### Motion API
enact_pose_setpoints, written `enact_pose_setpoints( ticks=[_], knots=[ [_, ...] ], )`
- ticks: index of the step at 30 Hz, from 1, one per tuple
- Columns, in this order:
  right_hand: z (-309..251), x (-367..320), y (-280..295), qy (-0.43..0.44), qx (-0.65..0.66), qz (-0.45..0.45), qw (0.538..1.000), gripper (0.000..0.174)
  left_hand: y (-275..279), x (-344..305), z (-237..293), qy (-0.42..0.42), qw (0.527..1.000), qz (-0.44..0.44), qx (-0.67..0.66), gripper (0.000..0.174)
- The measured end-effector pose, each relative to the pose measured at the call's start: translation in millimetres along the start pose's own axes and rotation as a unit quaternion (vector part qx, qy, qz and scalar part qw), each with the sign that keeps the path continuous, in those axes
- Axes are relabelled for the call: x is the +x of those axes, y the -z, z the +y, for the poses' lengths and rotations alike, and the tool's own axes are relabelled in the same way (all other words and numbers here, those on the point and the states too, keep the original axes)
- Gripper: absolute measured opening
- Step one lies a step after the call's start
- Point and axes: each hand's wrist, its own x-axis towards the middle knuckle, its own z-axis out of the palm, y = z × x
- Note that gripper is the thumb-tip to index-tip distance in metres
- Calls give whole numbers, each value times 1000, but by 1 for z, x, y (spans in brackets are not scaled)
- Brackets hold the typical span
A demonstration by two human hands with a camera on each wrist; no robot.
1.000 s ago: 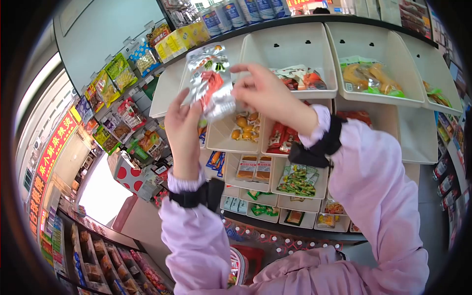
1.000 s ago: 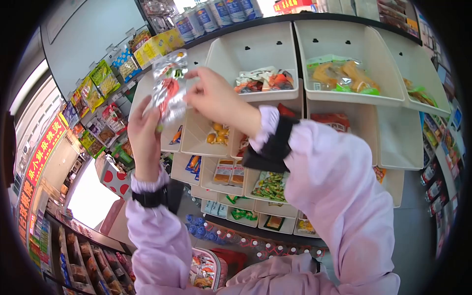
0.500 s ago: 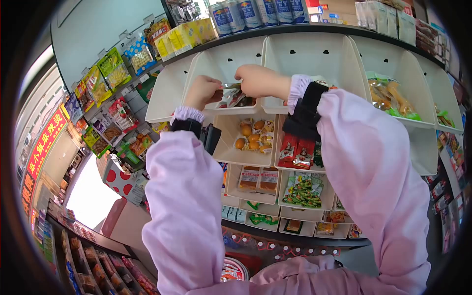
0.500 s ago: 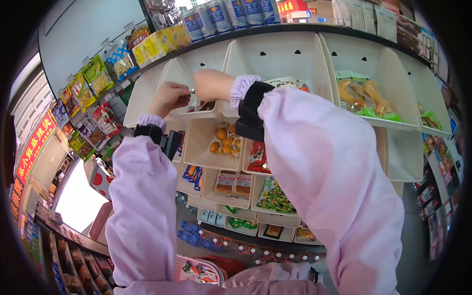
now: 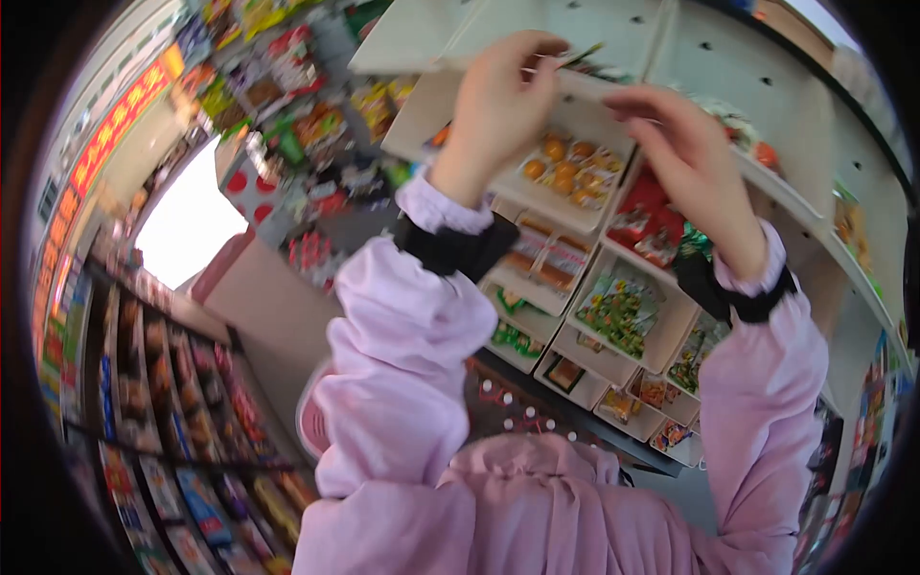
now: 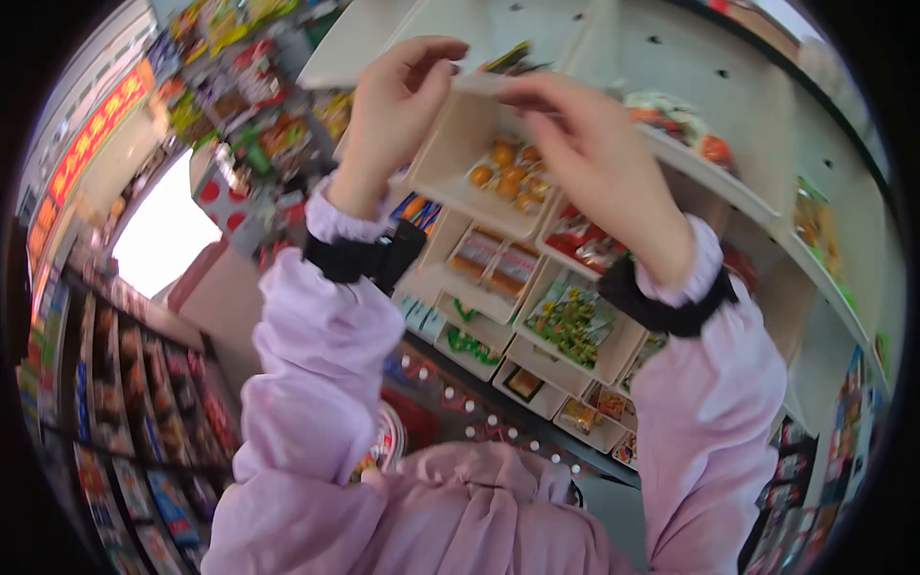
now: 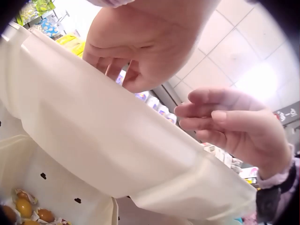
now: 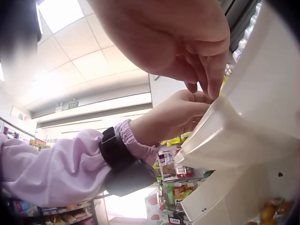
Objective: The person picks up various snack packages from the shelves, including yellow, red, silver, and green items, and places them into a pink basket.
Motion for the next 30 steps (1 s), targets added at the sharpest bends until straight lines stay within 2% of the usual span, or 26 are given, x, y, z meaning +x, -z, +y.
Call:
enact_pose_setpoints(
  ticks=[2,4,6,8,11,14,16,20,23,25,30],
  knots=[
    [-7,-35,-14,-67,71,-11,995,19,1,-52,6,27,992,51,-109,19],
    [-7,-72,-29,-125,81,-59,987,19,3,-107,21,62,996,46,-33,18],
    [8,-107,-46,-179,110,-116,971,18,-5,-163,14,132,990,26,-34,19],
    [30,-146,-71,-258,227,-125,931,18,-9,-213,6,215,976,-14,-13,19],
    [63,-206,-106,-346,266,-162,885,17,-7,-283,-4,331,943,-22,7,18],
    [74,-253,-131,-397,279,-201,851,16,3,-342,-6,404,908,-55,93,17],
    [73,-281,-144,-430,297,-217,825,16,10,-385,-8,421,895,-66,130,17],
    [66,-321,-158,-472,311,-245,788,16,23,-451,13,472,867,-48,155,18],
    [67,-346,-170,-494,315,-279,761,15,32,-503,27,556,819,-24,140,18],
    [60,-355,-183,-515,318,-300,737,14,39,-520,43,578,805,23,133,17],
    [32,-366,-240,-477,371,-353,715,16,65,-580,70,609,778,113,102,17]
  ],
)
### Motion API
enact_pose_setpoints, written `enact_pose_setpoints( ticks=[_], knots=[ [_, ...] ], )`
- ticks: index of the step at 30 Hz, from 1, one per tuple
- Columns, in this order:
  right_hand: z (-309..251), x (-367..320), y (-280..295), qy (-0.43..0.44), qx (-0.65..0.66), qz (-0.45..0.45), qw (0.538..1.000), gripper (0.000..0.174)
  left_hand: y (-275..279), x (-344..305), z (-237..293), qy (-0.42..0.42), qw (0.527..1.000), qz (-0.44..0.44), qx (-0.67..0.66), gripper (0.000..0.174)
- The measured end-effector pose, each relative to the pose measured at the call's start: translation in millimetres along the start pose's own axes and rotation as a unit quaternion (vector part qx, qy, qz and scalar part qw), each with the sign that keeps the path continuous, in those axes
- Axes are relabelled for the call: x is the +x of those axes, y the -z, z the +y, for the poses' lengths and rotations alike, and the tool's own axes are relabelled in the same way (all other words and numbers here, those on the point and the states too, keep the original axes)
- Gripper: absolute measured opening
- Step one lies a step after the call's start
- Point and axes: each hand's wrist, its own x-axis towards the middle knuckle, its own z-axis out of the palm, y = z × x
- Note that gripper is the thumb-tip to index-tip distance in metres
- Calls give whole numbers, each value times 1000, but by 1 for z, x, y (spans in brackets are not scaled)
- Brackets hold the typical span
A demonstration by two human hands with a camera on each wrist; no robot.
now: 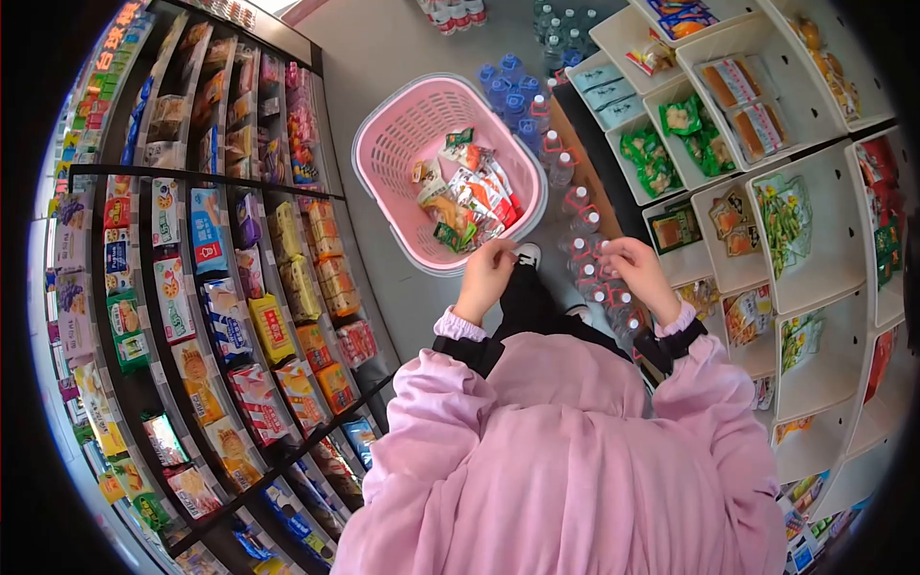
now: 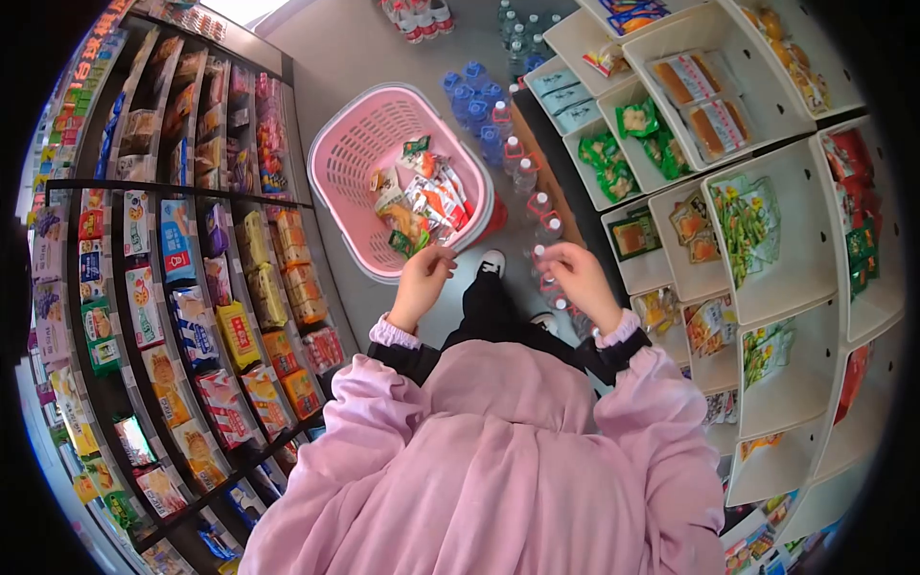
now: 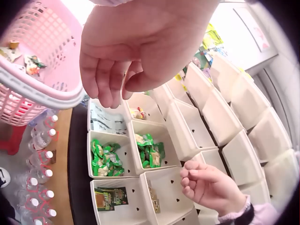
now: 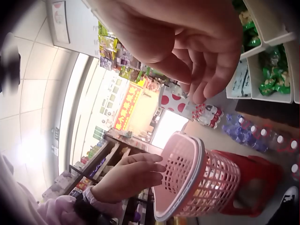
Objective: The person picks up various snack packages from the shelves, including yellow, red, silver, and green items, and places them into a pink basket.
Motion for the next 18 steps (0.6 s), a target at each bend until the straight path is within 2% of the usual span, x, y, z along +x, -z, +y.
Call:
enact_pose_setpoints(
  ticks=[1,6,9,11,13,15,16,17,18],
  knots=[
    [-4,9,-14,1,-15,-21,1000,15,10,-5,1,39,999,8,-22,18],
    [-23,60,-83,40,-70,-128,989,15,59,-4,-21,124,985,49,-108,19],
    [-24,101,-112,75,-136,-188,970,17,86,14,-27,184,960,62,-202,20],
    [-24,131,-127,43,-170,-225,958,18,98,30,-35,221,928,86,-286,20],
    [-12,165,-137,20,-206,-248,947,16,103,45,-47,253,898,112,-342,20],
    [29,207,-141,38,-247,-240,938,13,100,61,-73,280,877,137,-367,22],
    [31,221,-146,46,-267,-237,933,12,100,67,-82,292,876,123,-364,23],
    [33,232,-148,-83,-279,-219,931,14,99,72,-92,304,875,108,-361,26],
    [38,243,-150,-88,-339,-214,912,13,98,76,-98,318,874,92,-357,29]
  ],
)
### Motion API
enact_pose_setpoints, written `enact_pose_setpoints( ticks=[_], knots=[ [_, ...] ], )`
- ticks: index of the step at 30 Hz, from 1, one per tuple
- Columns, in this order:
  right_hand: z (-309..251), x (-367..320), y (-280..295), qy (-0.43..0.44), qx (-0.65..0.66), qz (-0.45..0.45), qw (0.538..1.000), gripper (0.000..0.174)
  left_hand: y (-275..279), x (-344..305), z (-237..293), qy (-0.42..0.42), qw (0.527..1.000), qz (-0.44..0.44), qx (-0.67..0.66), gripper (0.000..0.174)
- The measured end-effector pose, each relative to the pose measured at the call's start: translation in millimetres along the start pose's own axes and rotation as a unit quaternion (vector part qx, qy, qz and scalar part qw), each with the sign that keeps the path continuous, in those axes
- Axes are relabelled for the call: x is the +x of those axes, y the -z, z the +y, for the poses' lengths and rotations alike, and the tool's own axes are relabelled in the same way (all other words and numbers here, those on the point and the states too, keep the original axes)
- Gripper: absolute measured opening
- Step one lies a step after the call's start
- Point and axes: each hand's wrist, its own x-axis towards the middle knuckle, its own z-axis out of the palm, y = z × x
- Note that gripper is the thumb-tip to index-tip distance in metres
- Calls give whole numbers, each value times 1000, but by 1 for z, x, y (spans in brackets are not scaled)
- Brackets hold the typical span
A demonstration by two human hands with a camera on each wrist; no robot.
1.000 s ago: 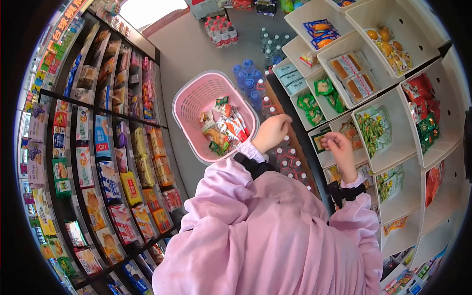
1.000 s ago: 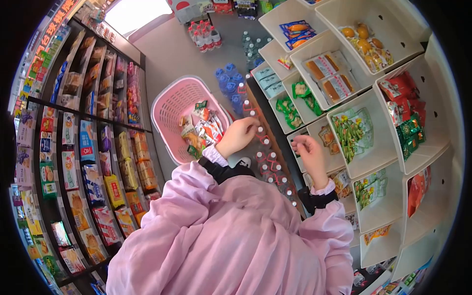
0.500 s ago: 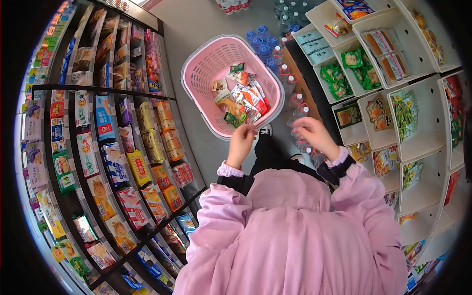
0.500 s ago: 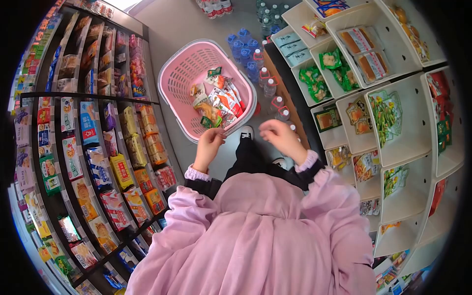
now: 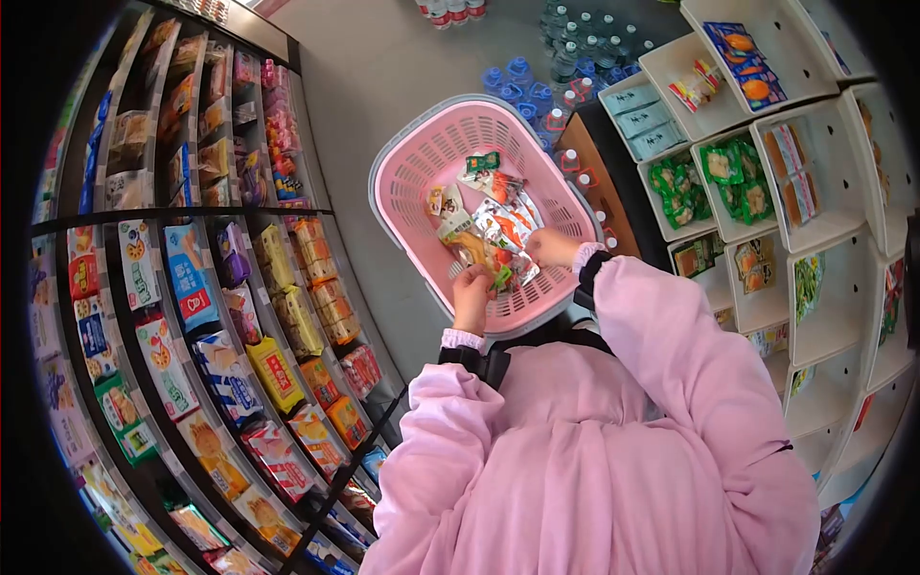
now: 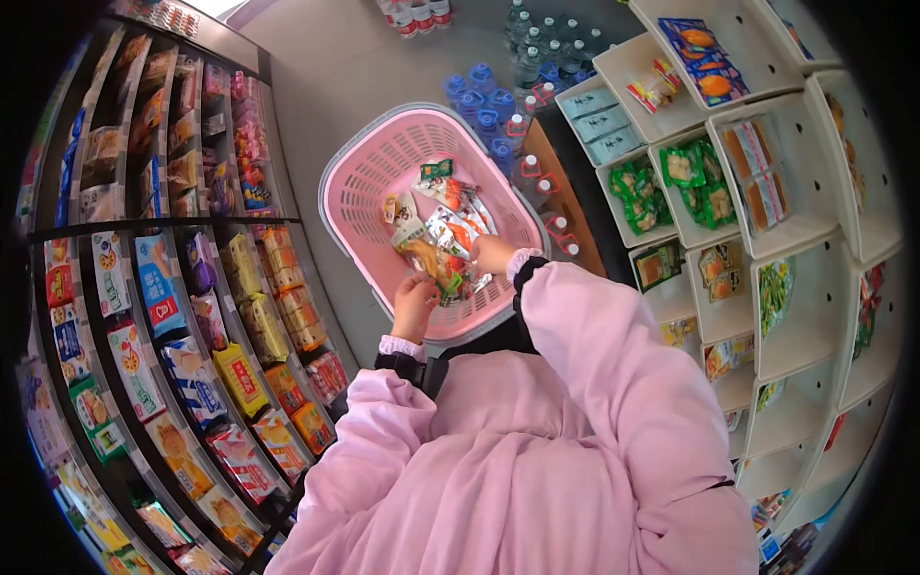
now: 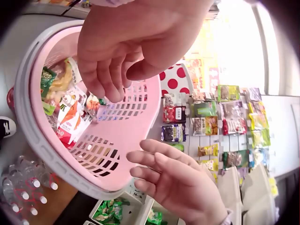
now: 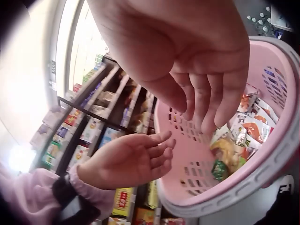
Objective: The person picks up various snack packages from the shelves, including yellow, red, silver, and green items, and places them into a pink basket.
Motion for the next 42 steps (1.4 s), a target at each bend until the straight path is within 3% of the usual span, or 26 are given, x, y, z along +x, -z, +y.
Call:
enact_pose_setpoints(
  ticks=[2,6,7,10,14,22,27,28,34,38,39,40,42],
  knots=[
    [15,26,-2,-40,-116,9,992,12,2,11,-3,26,999,24,12,34],
    [41,60,-19,-47,-223,13,974,15,10,36,-17,34,994,68,82,40],
    [46,72,-25,-79,-247,-32,965,21,12,41,-21,37,991,75,104,40],
    [47,83,-33,-109,-236,-55,964,21,16,53,-26,62,988,79,120,41],
    [50,104,-49,-135,-180,9,974,18,16,56,-23,64,992,74,76,38],
    [71,132,-82,-232,-200,36,951,20,20,46,-10,82,995,50,35,34],
    [44,120,-43,-119,-200,2,973,14,15,35,6,92,994,56,22,37],
    [35,110,-32,-67,-215,10,974,12,14,33,7,96,994,56,21,38],
    [-2,47,26,-1,-113,131,985,16,-4,25,12,57,997,12,58,38],
    [-20,-6,55,137,120,177,967,9,-43,8,29,2,996,-38,79,36],
    [-38,-32,70,106,186,135,967,9,-53,0,36,-39,992,-122,8,31],
    [-25,-40,70,123,164,128,970,9,-64,-9,43,-47,988,-148,2,30],
    [-24,-70,72,129,313,115,934,9,-82,-32,57,-59,977,-207,-10,27]
  ],
)
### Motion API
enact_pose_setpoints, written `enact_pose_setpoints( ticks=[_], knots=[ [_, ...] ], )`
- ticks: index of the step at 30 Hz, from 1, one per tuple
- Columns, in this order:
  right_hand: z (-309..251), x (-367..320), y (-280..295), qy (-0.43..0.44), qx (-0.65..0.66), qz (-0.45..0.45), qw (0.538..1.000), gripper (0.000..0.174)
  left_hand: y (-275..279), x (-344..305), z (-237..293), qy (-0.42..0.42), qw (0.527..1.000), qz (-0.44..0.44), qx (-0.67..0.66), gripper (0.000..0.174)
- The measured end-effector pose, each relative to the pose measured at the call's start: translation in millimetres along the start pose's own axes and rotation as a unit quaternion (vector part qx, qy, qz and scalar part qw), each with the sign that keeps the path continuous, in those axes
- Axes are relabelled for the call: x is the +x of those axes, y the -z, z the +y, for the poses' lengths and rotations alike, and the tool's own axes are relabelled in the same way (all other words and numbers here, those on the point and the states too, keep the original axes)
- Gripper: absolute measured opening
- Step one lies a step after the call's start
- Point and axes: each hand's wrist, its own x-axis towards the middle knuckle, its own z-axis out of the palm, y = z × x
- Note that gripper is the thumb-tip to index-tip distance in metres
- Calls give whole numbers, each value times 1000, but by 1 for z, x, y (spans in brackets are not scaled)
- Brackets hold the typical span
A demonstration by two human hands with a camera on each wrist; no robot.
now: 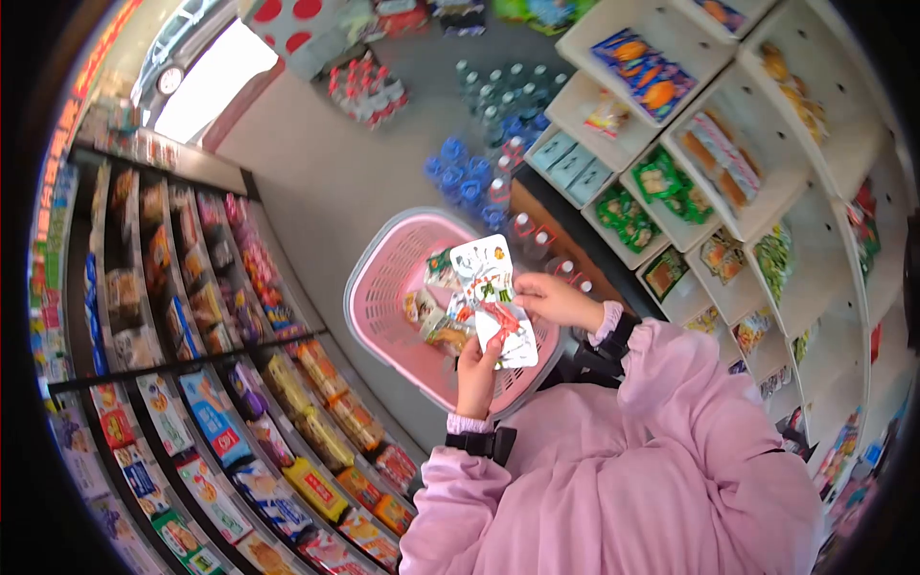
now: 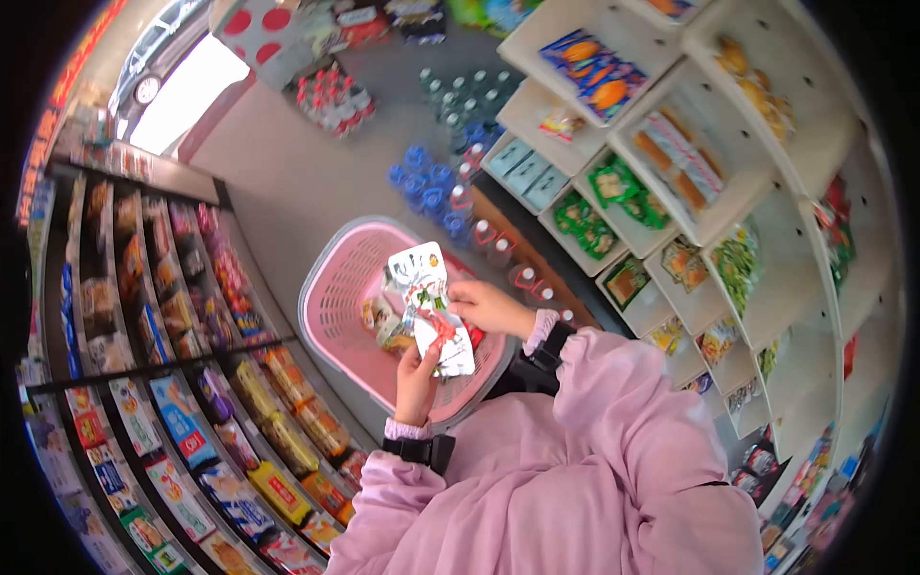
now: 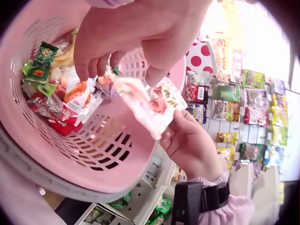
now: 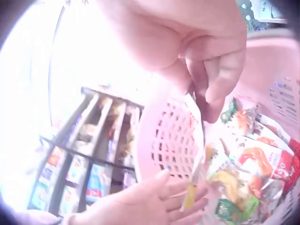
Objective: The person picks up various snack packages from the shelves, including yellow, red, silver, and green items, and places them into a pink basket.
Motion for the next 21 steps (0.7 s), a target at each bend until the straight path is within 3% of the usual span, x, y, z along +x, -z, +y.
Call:
enact_pose_setpoints(
  ticks=[2,6,8,13,14,16,18,19,21],
  knots=[
    [-35,-37,8,10,-19,27,999,10,-27,-11,14,1,1000,-29,11,25],
    [-69,-98,23,119,43,95,987,10,-91,-29,36,-18,996,-86,12,20],
    [-90,-132,36,29,50,104,993,15,-110,-26,29,-73,991,-105,42,19],
    [-107,-191,59,254,50,132,957,36,-187,-25,46,-135,963,-229,41,24],
    [-114,-204,62,271,24,160,949,37,-208,-27,51,-138,958,-250,34,24],
    [-142,-242,66,185,-32,222,957,40,-246,-32,64,-138,949,-281,30,24],
    [-147,-256,71,242,48,269,931,41,-277,-28,70,-159,930,-326,54,26],
    [-152,-260,78,318,-18,304,898,41,-299,-34,79,-157,924,-342,60,27],
    [-177,-281,91,336,-19,310,889,41,-332,-37,98,-165,910,-360,123,30]
  ],
)
